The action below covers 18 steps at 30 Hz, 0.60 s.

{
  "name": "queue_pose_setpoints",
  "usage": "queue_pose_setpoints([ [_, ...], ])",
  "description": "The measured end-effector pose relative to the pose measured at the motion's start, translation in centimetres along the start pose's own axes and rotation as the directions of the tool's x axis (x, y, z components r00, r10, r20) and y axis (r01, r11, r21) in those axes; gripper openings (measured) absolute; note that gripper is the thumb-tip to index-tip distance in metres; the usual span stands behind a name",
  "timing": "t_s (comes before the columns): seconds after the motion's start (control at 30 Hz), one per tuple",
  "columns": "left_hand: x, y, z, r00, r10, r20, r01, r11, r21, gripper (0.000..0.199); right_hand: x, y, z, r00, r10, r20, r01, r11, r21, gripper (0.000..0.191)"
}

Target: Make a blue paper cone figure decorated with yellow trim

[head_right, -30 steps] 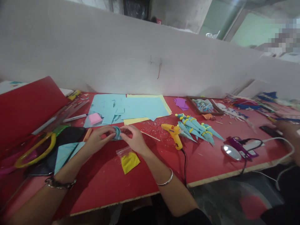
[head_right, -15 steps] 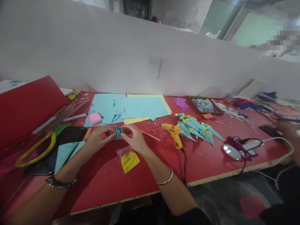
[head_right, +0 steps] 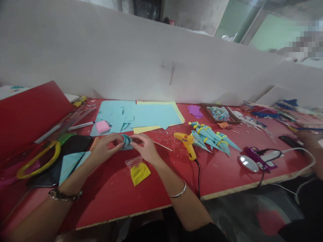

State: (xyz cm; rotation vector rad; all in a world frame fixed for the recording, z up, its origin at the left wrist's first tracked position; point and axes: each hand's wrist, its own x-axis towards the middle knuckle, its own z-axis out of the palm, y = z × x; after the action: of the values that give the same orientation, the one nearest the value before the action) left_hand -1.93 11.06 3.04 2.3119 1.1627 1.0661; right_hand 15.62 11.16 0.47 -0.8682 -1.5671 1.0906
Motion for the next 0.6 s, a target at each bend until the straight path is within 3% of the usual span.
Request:
queue_pose_setpoints([
  [0.27, 0.10, 0.04, 0.00, 1.000, 0.020, -0.011, -0.020, 1.000, -0.015, 0.011, -0.05, -0.55, -0.14, 1.000, 0.011, -0.012, -0.012, 0.999, -0.045, 0.021],
  [0.6, 0.09, -0.16, 0.01, 0.997, 0.068, 0.033, -0.068, 0.998, -0.007, 0.011, -0.09, -0.47, -0.52, 0.992, -0.107, -0.061, 0.068, 0.888, -0.454, 0.011],
])
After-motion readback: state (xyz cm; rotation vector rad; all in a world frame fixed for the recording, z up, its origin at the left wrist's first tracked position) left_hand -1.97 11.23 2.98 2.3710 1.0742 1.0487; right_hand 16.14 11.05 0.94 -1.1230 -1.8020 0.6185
